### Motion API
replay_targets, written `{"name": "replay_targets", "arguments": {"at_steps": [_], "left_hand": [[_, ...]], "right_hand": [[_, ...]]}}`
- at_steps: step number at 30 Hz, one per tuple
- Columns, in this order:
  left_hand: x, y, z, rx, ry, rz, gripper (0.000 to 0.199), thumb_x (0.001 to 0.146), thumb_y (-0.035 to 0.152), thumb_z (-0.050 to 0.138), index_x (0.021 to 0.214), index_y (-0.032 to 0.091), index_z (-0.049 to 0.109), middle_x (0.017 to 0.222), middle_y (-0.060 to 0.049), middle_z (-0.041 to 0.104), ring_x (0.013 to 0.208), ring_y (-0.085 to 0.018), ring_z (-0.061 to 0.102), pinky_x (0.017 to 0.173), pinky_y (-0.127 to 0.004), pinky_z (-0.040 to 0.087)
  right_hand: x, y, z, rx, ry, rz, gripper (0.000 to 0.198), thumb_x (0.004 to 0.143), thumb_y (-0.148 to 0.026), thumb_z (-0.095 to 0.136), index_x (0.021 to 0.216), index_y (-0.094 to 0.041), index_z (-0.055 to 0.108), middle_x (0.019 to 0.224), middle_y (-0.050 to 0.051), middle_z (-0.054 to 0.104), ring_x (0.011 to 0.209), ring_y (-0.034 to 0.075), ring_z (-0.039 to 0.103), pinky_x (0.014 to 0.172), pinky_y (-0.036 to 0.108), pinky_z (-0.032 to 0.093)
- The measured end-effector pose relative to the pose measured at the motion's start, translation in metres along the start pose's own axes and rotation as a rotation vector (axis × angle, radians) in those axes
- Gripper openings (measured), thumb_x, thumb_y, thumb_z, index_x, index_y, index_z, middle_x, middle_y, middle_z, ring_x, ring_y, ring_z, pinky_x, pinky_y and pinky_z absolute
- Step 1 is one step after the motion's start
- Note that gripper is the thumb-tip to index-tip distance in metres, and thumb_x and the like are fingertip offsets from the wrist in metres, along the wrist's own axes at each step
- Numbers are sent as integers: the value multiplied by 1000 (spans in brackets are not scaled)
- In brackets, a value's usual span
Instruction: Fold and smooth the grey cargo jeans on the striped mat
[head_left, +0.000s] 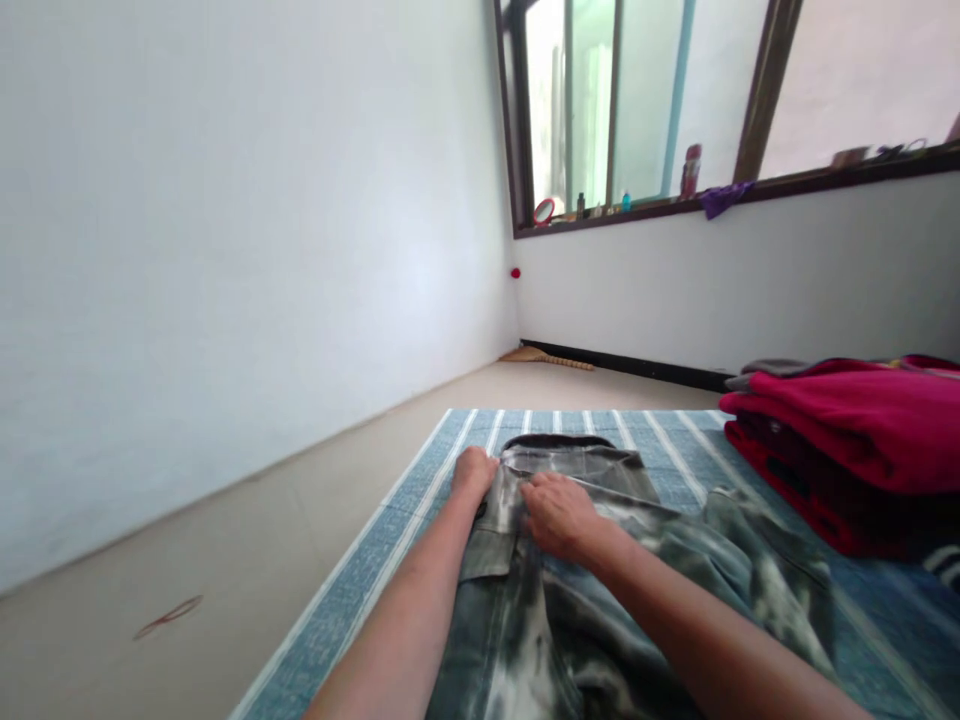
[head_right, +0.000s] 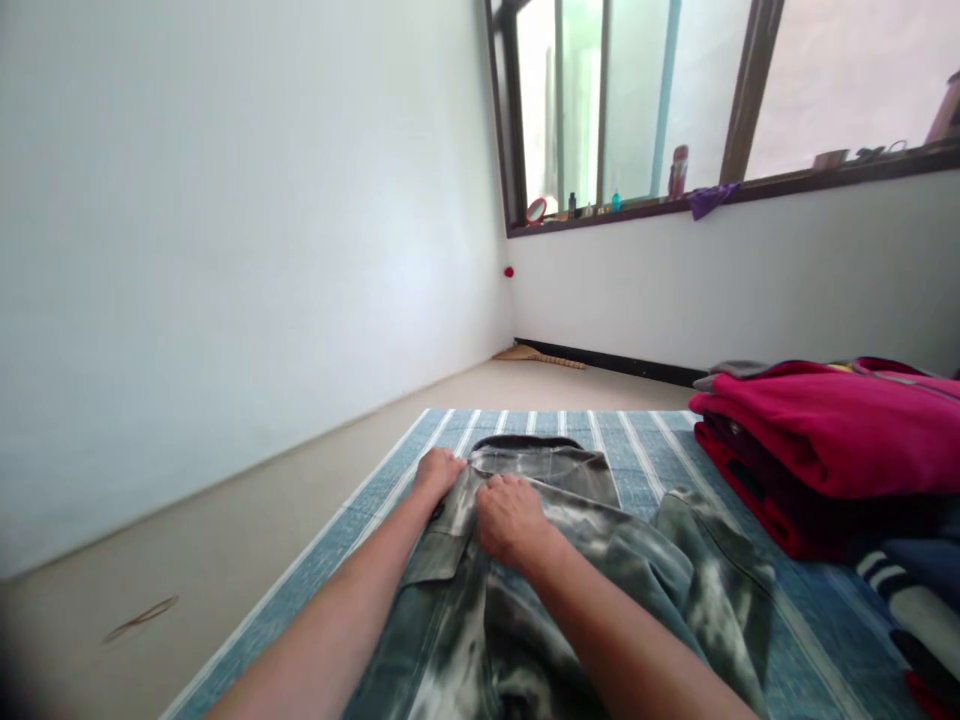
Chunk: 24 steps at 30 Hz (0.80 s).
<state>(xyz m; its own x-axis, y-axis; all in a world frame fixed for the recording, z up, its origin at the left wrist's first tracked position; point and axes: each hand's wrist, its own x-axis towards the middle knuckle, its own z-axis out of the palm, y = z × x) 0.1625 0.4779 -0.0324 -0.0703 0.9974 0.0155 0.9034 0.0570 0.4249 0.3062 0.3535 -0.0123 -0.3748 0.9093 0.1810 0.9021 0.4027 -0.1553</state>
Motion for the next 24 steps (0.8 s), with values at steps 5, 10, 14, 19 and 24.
{"name": "replay_targets", "arguments": {"at_steps": [5,10,14,19,24], "left_hand": [[-39,19,-13,198,94,14,31,95,31,44,115,13,61,117,-20,64,113,-32,59,92,-42,46],[-77,32,2,328,1,155,42,93,33,44,132,19,53,146,-13,48,138,-28,37,113,-40,27],[-86,27,17,367,-116,81,61,96,46,32,145,10,37,157,-19,28,146,-31,21,115,-49,20],[-85,24,18,367,-157,58,66,96,48,27,149,9,31,159,-18,21,147,-30,17,116,-49,19],[-86,25,16,373,-126,76,61,96,48,29,144,11,37,157,-20,27,146,-31,21,114,-50,22]], "right_hand": [[-31,3,-7,81,46,23,22,88,-24,54,105,-16,65,109,11,66,108,29,58,93,36,44],[-43,7,-6,194,84,86,25,85,-22,51,105,-19,65,112,12,66,111,30,56,96,40,40],[-56,21,3,200,93,152,31,83,-26,55,111,-17,63,118,15,63,117,33,53,101,46,36],[-64,37,22,291,86,228,30,88,-33,53,113,-19,62,124,12,61,118,29,53,103,41,36],[-62,38,24,347,99,232,31,86,-34,54,111,-18,62,123,12,61,119,29,52,104,40,34]]}}
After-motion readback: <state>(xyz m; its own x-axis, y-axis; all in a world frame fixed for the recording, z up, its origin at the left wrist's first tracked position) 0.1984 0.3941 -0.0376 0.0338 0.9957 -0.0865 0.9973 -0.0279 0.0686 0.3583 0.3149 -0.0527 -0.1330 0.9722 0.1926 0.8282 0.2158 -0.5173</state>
